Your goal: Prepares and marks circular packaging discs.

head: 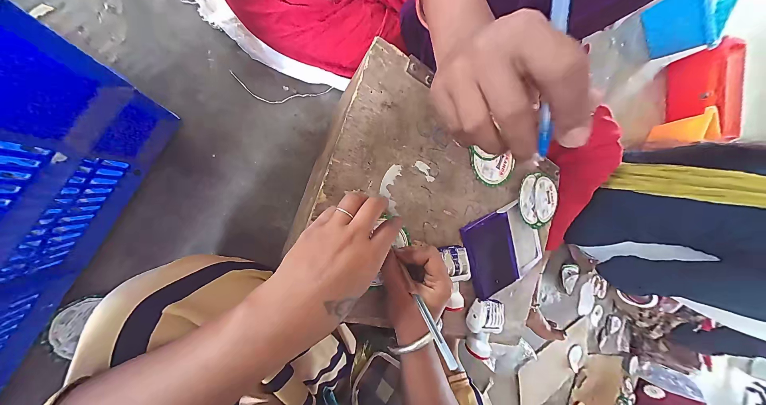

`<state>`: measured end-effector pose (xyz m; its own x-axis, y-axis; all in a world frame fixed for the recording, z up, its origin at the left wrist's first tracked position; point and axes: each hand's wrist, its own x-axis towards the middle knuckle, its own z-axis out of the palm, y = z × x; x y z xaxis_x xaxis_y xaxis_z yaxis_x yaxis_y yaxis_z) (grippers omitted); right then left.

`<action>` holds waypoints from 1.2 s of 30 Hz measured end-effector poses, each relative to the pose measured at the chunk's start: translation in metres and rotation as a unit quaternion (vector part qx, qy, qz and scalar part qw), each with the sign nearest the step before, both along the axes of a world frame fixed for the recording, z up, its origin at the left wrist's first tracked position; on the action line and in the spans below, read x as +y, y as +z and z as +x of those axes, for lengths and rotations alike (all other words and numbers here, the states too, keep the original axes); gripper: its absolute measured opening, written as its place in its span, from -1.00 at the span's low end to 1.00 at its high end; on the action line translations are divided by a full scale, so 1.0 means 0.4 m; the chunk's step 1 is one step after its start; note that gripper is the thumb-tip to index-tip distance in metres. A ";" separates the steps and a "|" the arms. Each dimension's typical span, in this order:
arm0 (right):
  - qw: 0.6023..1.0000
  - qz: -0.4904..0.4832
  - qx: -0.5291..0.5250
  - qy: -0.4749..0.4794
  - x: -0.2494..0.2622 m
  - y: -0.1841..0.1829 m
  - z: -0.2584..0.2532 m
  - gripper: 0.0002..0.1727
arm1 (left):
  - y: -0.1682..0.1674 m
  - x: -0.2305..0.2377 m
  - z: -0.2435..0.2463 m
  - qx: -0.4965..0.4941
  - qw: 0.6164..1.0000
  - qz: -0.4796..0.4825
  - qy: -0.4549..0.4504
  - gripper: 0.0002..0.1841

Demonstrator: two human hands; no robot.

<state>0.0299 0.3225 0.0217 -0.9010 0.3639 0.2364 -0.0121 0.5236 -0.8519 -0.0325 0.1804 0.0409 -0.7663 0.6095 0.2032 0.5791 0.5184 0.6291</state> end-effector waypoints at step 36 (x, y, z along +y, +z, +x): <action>0.965 -0.244 0.074 -0.066 0.013 0.000 0.023 -0.77 | 0.009 -0.051 -0.014 -0.245 0.959 0.119 -0.079 -0.89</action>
